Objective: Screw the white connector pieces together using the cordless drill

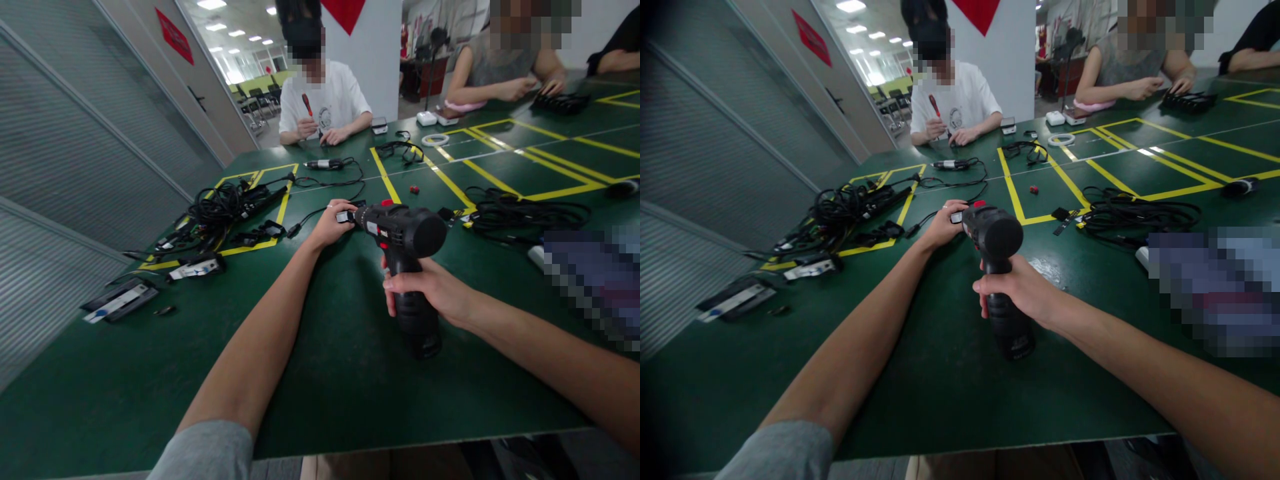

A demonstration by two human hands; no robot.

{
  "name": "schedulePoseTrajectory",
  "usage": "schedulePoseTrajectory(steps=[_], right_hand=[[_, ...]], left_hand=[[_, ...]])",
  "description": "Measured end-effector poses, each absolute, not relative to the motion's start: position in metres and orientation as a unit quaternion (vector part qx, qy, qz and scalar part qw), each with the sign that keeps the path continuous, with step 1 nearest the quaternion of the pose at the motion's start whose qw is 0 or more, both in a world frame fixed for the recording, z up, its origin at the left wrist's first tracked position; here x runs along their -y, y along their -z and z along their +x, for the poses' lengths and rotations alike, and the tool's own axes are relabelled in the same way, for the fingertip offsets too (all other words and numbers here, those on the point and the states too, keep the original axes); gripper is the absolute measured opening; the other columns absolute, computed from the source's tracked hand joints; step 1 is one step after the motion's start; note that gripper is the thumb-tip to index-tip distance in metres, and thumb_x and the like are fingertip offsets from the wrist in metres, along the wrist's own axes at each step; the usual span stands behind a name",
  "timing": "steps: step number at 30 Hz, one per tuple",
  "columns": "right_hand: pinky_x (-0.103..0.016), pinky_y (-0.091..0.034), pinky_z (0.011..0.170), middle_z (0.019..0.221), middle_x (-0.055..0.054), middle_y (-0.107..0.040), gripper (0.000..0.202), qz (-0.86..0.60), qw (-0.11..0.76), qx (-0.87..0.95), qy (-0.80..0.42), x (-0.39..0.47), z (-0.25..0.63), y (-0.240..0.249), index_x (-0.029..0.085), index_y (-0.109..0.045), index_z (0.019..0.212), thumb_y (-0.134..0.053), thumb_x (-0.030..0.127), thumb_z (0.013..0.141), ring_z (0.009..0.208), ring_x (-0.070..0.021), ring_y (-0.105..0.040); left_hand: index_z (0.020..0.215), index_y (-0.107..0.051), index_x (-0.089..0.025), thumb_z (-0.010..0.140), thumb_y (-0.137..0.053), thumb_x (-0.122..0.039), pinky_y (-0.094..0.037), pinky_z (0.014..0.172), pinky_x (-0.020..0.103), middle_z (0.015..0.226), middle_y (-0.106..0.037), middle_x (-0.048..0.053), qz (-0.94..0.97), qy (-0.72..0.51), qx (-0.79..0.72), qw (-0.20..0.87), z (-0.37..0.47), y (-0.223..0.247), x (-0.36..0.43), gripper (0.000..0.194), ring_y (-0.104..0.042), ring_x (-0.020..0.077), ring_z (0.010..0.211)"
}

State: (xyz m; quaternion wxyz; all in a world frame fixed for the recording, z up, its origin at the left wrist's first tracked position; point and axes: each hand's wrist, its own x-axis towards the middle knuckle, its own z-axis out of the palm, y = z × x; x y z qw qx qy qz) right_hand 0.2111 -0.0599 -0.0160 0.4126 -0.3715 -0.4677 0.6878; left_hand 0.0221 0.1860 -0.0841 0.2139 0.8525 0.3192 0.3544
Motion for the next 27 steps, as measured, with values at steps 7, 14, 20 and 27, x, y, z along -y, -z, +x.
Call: schedulePoseTrajectory(steps=[7,14,20,27], right_hand=[[-0.032,-0.049,0.06,0.067,0.0,-0.067,0.02,-0.375,0.415,0.471,-0.682,0.0598,0.2114,0.0166,0.02,-0.052,0.093,-0.066,0.024,0.08,0.057,-0.0182,-0.065],[-0.031,-0.048,0.06,0.065,0.001,-0.067,0.022,-0.376,0.408,0.465,-0.69,0.0595,0.2102,0.0141,0.021,-0.051,0.093,-0.068,0.024,0.079,0.057,-0.0175,-0.064],[-0.031,-0.048,0.059,0.063,0.002,-0.066,0.026,-0.384,0.405,0.466,-0.686,0.0599,0.2092,0.0121,0.02,-0.053,0.096,-0.07,0.026,0.078,0.056,-0.0175,-0.064],[-0.032,-0.048,0.059,0.064,0.001,-0.066,0.025,-0.381,0.404,0.47,-0.686,0.0596,0.2103,0.014,0.021,-0.051,0.096,-0.069,0.026,0.079,0.056,-0.018,-0.064]], left_hand=[[0.105,-0.067,-0.018,0.065,-0.075,-0.025,-0.038,0.112,0.045,0.121,-0.057,0.01,0.854,-0.353,-0.316,0.215,0.0217,0.0846,-0.1867,0.041,-0.053,0.0251,0.12],[0.101,-0.069,-0.019,0.073,-0.065,-0.026,-0.037,0.113,0.044,0.12,-0.058,0.009,0.837,-0.361,-0.328,0.247,0.023,0.0811,-0.1834,0.03,-0.052,0.0241,0.121],[0.1,-0.069,-0.02,0.07,-0.06,-0.019,-0.036,0.114,0.043,0.119,-0.059,0.008,0.835,-0.36,-0.335,0.249,0.023,0.0817,-0.1843,0.032,-0.052,0.0232,0.121],[0.101,-0.069,-0.018,0.071,-0.061,-0.02,-0.038,0.112,0.042,0.118,-0.059,0.009,0.838,-0.363,-0.325,0.247,0.0228,0.0801,-0.1828,0.031,-0.053,0.0234,0.119]])
